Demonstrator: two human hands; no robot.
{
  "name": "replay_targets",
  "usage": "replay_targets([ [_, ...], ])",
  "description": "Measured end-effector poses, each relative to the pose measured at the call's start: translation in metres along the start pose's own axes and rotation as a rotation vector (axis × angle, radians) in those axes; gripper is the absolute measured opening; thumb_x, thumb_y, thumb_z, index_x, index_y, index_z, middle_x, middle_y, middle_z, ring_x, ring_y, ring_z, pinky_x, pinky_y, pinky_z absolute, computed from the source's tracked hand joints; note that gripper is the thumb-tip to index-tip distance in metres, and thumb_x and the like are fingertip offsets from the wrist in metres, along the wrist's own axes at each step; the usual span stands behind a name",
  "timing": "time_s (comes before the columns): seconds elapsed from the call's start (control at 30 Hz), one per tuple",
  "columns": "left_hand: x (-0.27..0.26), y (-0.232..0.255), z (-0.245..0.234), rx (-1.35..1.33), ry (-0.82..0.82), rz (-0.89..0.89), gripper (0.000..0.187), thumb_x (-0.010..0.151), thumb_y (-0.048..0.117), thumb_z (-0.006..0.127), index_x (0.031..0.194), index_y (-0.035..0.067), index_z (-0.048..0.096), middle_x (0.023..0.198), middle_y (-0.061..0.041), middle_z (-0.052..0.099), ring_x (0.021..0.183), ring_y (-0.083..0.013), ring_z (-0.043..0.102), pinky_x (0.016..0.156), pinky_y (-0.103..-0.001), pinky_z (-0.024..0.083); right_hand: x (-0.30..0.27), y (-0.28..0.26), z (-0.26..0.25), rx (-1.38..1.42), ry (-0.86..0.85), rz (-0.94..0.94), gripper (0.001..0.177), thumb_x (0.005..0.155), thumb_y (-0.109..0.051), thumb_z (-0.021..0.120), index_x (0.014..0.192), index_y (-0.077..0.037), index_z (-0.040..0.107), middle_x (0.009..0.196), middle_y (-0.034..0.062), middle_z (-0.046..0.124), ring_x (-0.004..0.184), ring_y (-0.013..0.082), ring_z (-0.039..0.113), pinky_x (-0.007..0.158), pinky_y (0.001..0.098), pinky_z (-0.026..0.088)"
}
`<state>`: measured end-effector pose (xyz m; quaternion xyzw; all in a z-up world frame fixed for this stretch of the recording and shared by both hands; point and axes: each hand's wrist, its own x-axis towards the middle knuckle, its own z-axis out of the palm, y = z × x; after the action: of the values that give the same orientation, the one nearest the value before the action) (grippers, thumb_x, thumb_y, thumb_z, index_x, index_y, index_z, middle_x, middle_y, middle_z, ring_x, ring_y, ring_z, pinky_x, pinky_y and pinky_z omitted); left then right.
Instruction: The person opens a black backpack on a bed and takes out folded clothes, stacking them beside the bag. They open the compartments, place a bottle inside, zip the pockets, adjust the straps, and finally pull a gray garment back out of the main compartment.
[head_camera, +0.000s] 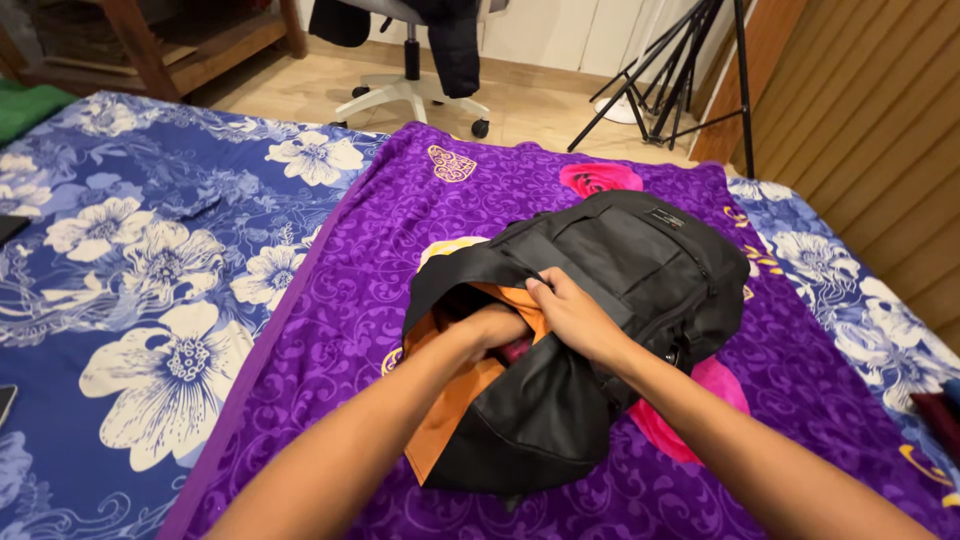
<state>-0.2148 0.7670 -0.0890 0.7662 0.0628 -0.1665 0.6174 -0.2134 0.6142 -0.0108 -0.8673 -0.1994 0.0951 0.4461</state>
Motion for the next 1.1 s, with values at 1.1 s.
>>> replay_targets([
  [1.1,-0.174,0.144,-0.132,-0.350,-0.287,0.504,0.061,0.081,0.018,0.071,0.139,0.007,0.053,0.121,-0.007,0.070,0.106,-0.0148,0.071,0.096,-0.034,0.058,-0.002,0.027,-0.030,0.546,-0.655,-0.075,0.062,0.095,-0.018,0.066,0.153,-0.010,0.045,0.150,0.0064,0.057,0.129,0.0186,0.057,0.106,0.0371,0.050],
])
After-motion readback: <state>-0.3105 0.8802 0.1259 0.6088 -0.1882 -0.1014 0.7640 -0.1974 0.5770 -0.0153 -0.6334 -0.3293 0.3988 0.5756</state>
